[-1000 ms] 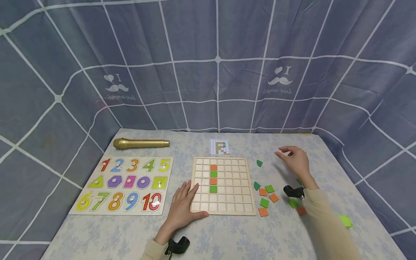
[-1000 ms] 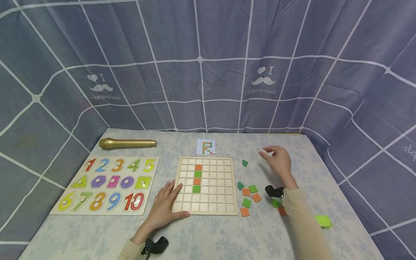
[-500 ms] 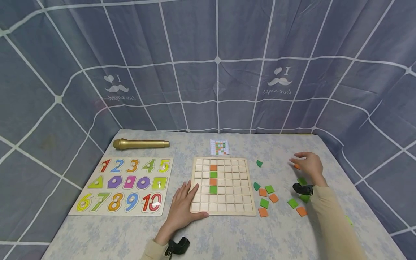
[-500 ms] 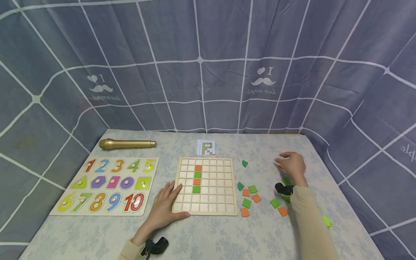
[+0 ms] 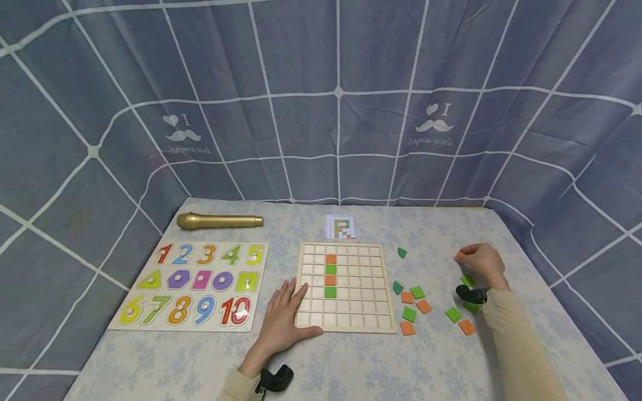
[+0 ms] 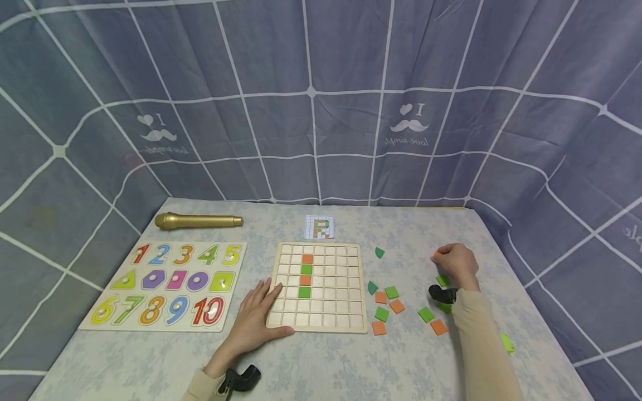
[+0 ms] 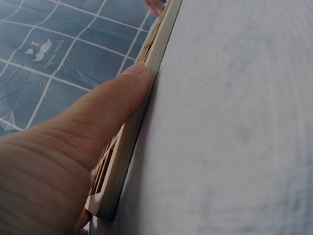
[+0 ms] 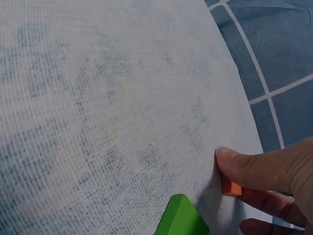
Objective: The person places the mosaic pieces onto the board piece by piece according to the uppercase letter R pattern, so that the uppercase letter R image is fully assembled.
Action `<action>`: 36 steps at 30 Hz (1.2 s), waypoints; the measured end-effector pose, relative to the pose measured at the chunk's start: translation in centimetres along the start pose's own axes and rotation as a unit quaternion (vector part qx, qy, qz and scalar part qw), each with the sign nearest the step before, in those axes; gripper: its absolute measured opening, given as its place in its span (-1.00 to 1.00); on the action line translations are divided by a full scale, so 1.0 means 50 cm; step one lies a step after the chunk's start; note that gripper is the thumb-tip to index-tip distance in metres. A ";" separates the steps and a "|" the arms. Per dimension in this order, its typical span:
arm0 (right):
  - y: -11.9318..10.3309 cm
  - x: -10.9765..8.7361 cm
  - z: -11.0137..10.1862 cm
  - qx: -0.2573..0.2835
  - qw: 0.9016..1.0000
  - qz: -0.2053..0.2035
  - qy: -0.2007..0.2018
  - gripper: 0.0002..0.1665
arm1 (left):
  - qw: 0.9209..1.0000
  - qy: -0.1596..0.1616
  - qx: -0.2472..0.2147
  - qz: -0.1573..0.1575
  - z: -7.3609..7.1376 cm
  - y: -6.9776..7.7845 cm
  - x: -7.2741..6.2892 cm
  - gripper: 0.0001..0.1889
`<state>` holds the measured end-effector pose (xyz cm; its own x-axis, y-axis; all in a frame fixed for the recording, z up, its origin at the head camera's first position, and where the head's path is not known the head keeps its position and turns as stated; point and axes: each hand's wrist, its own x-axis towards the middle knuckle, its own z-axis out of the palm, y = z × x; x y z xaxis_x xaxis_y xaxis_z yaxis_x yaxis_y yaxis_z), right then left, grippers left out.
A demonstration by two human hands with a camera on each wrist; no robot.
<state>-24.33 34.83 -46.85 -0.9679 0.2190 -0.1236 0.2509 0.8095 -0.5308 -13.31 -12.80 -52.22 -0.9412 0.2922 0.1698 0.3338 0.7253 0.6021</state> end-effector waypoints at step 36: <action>-0.280 -0.165 0.187 0.071 0.962 -0.263 -0.028 -0.83 | 1.000 -0.003 0.005 -0.003 -0.001 0.001 0.001 0.05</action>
<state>-19.99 16.60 -46.22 -0.9610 -0.2320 0.1507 -0.2736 0.7167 -0.6415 -13.33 -12.77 -52.16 -0.9427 0.2921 0.1613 0.3290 0.7333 0.5949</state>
